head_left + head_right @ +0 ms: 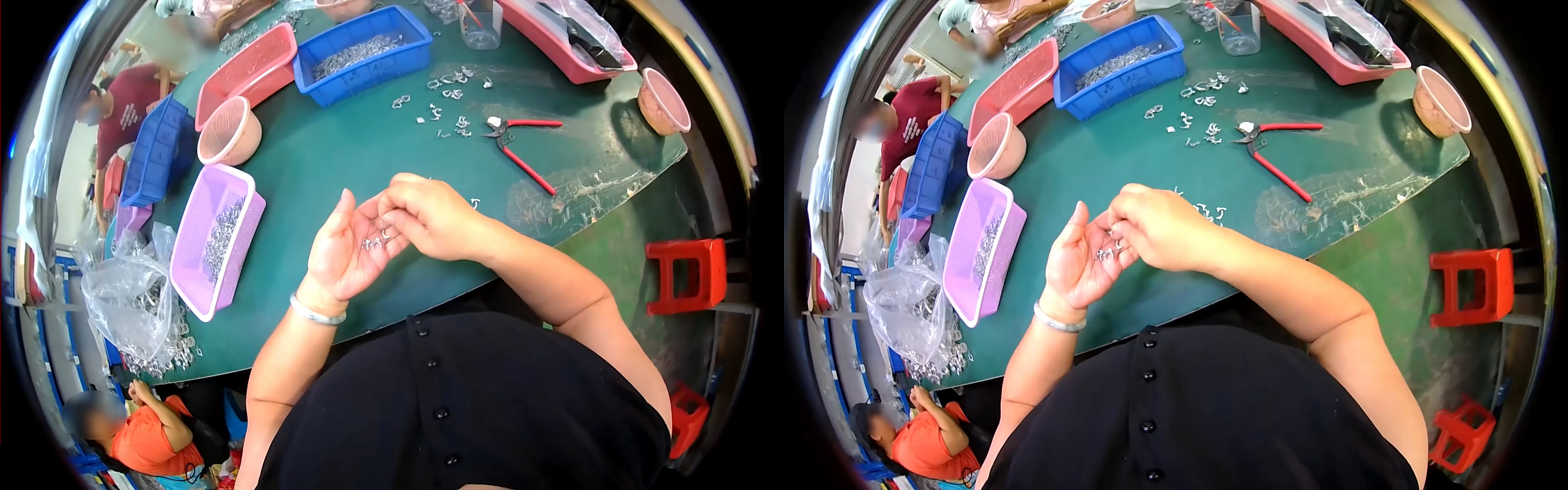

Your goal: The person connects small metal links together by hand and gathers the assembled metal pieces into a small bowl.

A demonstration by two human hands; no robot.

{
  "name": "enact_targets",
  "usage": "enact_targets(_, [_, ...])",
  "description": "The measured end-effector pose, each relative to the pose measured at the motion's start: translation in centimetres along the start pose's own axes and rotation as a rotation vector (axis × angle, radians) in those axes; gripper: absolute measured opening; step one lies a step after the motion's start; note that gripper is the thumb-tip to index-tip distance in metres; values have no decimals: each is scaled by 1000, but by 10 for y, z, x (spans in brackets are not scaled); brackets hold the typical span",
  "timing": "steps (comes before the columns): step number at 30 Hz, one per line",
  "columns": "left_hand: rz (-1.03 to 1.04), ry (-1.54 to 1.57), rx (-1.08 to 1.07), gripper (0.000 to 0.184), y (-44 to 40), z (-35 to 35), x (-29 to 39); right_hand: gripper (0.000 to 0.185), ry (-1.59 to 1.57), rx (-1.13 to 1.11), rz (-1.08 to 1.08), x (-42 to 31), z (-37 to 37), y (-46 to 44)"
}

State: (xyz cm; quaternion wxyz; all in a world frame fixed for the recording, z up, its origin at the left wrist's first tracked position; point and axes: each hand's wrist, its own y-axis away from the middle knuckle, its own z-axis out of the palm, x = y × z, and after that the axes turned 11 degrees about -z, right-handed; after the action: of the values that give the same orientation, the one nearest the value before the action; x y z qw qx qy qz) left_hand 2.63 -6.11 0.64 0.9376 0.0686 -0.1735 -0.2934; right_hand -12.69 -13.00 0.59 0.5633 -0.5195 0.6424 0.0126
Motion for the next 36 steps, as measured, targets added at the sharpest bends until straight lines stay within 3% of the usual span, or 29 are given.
enact_targets(2, [26, -33, 66, 60, -4, 2, 6, 6, -353, 107, 156, 1, -6, -1])
enact_targets(6, [43, -44, 124, 52, -19, 1, 41, 8, -551, 204, 362, 5, -24, 4])
enact_targets(10, [198, -214, 201, 37, -64, 11, 130, 7, -645, 251, 455, 3, -38, 10])
enact_targets(13, [302, -230, 231, 48, -111, 25, 194, 7, -735, 308, 446, 10, -41, 18])
enact_targets(15, [385, -248, 417, 48, -138, 35, 216, 6, -785, 363, 453, 11, -45, 20])
enact_targets(16, [357, -208, 476, 33, -149, 37, 225, 6, -796, 387, 457, 12, -47, 22])
enact_targets(19, [69, -128, 345, 19, -160, 28, 249, 6, -814, 436, 461, 17, -55, 26])
enact_targets(24, [139, -316, 520, 14, -153, 35, 209, 7, -754, 450, 424, 14, -62, 20])
enact_targets(29, [-59, -563, 419, 21, -95, 41, 127, 7, -589, 410, 396, 3, -54, 13])
enact_targets(36, [-172, -599, 372, 23, -6, 42, 25, 3, -206, 374, 111, -2, -15, 9])
